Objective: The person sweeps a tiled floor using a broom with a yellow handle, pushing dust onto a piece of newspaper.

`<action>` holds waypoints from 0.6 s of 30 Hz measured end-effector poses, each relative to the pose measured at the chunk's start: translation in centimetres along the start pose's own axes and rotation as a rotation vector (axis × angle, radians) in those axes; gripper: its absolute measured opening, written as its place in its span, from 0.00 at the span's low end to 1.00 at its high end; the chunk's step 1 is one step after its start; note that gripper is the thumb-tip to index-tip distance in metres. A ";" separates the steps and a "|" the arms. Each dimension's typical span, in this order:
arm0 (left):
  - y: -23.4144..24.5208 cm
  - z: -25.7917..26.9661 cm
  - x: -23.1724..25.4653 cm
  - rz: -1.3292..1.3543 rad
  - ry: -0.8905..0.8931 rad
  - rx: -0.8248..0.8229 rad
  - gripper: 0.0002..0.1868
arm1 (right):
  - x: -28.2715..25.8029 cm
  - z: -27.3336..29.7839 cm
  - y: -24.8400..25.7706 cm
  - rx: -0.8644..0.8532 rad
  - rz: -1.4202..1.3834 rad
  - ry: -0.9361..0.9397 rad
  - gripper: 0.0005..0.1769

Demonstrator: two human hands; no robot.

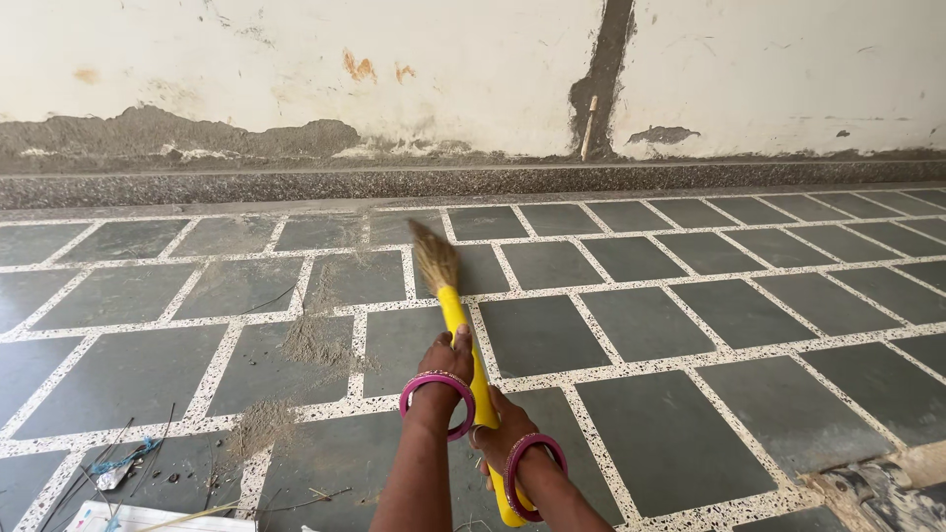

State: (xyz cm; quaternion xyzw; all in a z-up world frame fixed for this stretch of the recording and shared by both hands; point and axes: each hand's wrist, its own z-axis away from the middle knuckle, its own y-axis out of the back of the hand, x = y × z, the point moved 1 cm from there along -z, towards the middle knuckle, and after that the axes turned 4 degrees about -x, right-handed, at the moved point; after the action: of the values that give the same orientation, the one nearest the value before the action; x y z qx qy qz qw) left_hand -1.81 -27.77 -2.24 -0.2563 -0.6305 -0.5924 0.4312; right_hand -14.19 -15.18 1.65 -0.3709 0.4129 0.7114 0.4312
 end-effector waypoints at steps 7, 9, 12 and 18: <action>3.0 -0.5 -2.1 0.021 0.001 0.038 0.38 | -2.0 0.8 0.8 0.089 0.111 -0.071 0.45; 3.3 -0.3 -2.3 0.032 0.013 0.034 0.38 | -2.1 0.3 1.0 0.116 0.048 -0.089 0.44; 3.7 0.1 -2.7 0.046 0.025 0.027 0.38 | -1.6 -0.5 0.5 0.171 -0.107 -0.076 0.34; 4.4 0.3 -3.4 0.051 0.054 0.001 0.39 | -0.9 -1.3 -2.5 0.114 -0.048 -0.075 0.34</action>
State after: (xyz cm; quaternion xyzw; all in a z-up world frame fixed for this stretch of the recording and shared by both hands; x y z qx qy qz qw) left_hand 3.49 -26.14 -2.73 -0.2560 -0.6123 -0.5875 0.4629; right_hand -11.38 -15.94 1.32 -0.3286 0.4272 0.6896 0.4836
